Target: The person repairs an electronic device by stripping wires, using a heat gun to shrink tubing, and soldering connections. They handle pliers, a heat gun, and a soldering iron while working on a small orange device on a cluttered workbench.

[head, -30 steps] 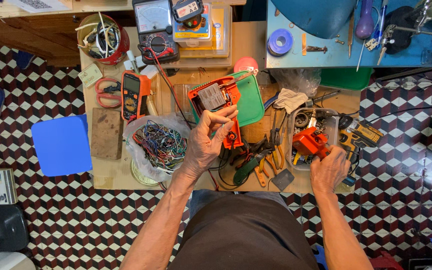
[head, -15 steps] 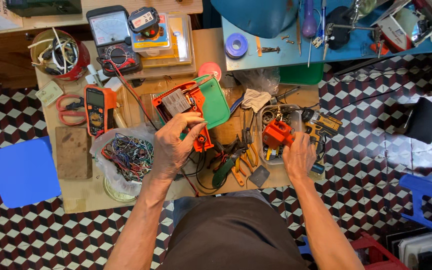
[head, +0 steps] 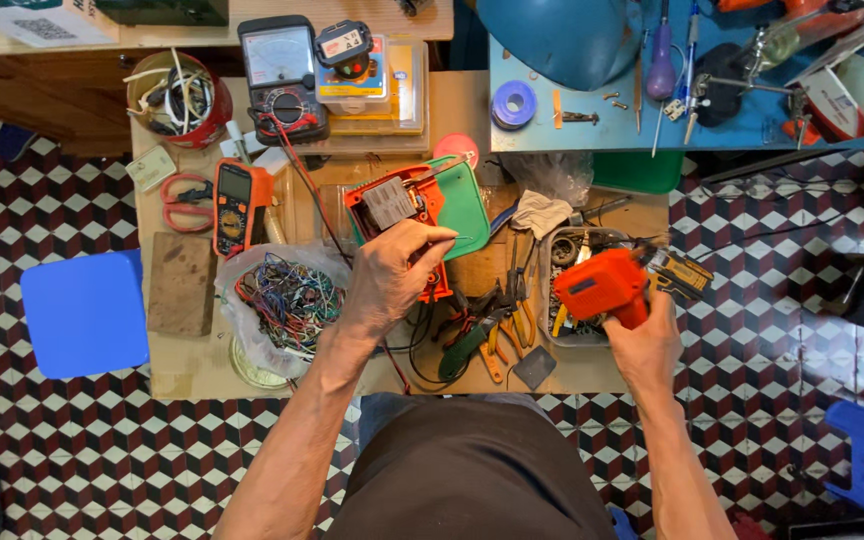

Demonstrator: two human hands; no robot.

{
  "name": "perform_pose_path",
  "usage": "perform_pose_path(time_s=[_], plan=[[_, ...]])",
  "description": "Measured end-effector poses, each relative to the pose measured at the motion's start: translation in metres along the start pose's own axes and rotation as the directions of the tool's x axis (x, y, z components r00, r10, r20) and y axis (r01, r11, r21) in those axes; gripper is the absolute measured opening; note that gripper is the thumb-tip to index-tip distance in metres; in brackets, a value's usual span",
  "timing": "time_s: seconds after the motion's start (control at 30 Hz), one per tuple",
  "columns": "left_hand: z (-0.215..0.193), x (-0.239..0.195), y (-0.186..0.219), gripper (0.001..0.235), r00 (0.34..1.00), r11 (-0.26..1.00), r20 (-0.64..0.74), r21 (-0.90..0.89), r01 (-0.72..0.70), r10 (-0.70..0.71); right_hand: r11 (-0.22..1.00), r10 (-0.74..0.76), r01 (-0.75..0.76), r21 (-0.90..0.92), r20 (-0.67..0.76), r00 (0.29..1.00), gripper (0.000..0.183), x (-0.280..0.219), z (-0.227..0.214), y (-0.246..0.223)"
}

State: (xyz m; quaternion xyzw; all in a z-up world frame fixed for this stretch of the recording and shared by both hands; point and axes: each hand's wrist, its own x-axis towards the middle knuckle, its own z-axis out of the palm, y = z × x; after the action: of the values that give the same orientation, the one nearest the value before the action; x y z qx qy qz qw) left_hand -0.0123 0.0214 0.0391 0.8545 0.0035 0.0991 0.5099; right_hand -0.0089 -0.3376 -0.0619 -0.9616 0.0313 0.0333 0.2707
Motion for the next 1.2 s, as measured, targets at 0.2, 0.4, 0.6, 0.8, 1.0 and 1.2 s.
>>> perform_pose_path(time_s=[0.2, 0.4, 0.6, 0.8, 1.0, 1.2], plan=[[0.013, 0.007, -0.015, 0.014, 0.991, 0.995, 0.093, 0.033, 0.091, -0.094, 0.363, -0.042, -0.284, 0.887, 0.32, 0.946, 0.057, -0.012, -0.045, -0.039], [0.024, 0.007, -0.016, 0.01, 0.994, 0.989, 0.011, 0.1, 0.11, -0.112, 0.059, -0.284, -0.414, 0.908, 0.413, 0.866, 0.036, -0.025, -0.028, -0.101], [0.033, 0.005, -0.008, 0.009, 0.985, 0.992, -0.133, 0.047, 0.121, -0.114, 0.535, -0.032, -0.299, 0.79, 0.373, 0.927, 0.035, -0.03, -0.03, -0.14], [0.025, 0.003, 0.003, 0.015, 0.985, 0.986, -0.173, 0.168, 0.001, 0.028, 0.795, -0.005, -0.145, 0.589, 0.245, 0.97, 0.035, -0.034, 0.0, -0.111], [0.013, 0.009, 0.01, 0.016, 0.972, 0.964, -0.119, 0.201, -0.175, 0.201, 0.948, -0.234, 0.251, 0.195, -0.108, 0.966, 0.032, -0.037, -0.002, -0.057], [0.012, 0.013, 0.013, 0.012, 0.986, 0.967, -0.043, 0.21, -0.146, 0.158, 0.983, -0.066, 0.087, 0.16, -0.132, 0.989, 0.041, -0.038, -0.013, -0.034]])
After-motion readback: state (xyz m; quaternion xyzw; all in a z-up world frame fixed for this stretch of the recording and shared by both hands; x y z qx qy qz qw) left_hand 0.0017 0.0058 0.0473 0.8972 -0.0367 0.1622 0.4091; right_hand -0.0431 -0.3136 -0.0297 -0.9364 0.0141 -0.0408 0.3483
